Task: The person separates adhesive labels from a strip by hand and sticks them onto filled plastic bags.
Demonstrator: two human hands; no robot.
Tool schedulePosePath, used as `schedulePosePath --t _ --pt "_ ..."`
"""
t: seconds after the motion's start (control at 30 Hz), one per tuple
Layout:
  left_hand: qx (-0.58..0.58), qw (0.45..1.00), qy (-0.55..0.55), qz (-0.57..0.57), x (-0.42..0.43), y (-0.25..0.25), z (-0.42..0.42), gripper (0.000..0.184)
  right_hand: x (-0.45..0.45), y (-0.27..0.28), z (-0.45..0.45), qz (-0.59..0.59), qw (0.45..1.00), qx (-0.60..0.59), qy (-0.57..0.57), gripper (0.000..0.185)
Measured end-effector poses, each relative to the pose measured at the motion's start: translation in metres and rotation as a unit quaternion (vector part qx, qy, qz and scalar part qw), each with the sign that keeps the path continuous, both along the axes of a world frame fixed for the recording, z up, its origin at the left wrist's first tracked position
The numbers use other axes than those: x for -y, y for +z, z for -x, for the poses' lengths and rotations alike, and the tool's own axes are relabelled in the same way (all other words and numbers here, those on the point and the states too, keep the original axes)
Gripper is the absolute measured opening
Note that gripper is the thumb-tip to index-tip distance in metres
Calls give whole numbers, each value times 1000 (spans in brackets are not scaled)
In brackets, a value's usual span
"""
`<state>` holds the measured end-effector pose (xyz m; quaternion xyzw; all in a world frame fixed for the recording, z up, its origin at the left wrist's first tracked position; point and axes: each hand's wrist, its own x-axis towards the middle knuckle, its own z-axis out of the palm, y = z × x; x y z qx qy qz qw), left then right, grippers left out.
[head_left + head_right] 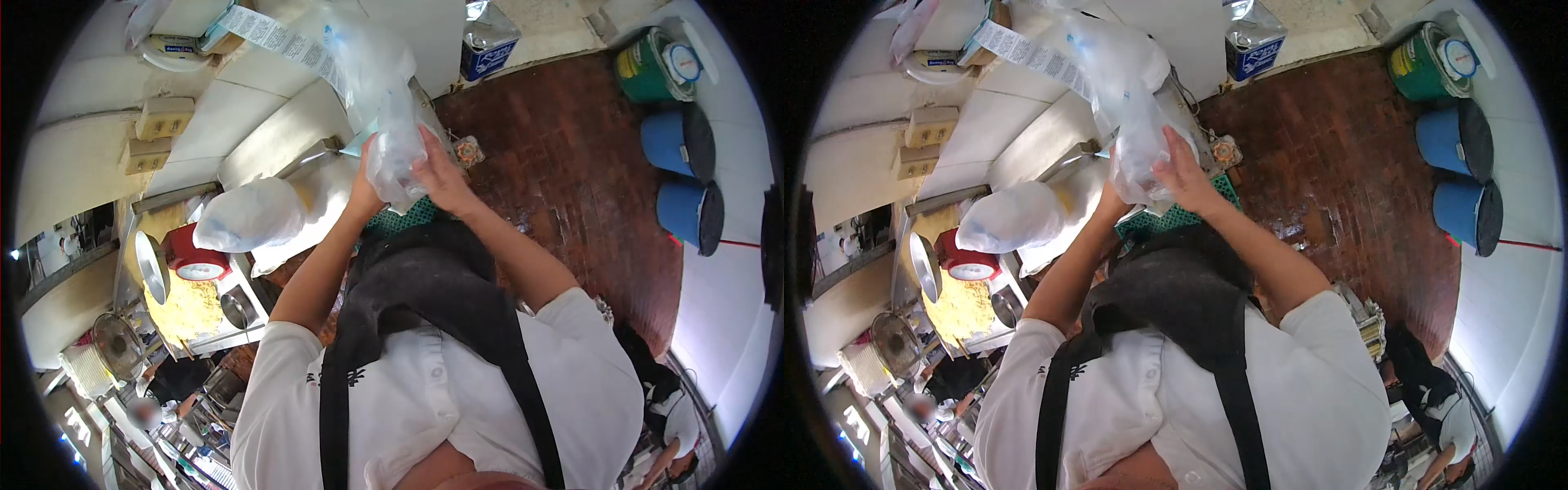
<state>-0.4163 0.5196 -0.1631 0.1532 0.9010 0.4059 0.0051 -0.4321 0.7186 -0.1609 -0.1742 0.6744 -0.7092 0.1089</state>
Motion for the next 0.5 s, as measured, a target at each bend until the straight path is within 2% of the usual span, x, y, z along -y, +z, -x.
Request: schedulePosePath --t 0.07,0.17,0.27,0.37,0.5 --pt "30 998 13 -54 5 -21 -2 93 16 3 -8 -150 984 -63 -72 90" --pt "87 987 33 -129 9 -25 -6 89 18 19 -12 -197 970 -121 -83 95" --pt "32 997 56 -35 -3 -10 -9 88 10 11 -8 -128 985 -97 -58 105" --pt "65 993 55 -79 7 -47 -6 89 26 -2 -16 -186 965 -140 -120 105" --pt "66 994 45 -68 9 -18 -6 91 2 14 -6 -161 979 -123 -30 108"
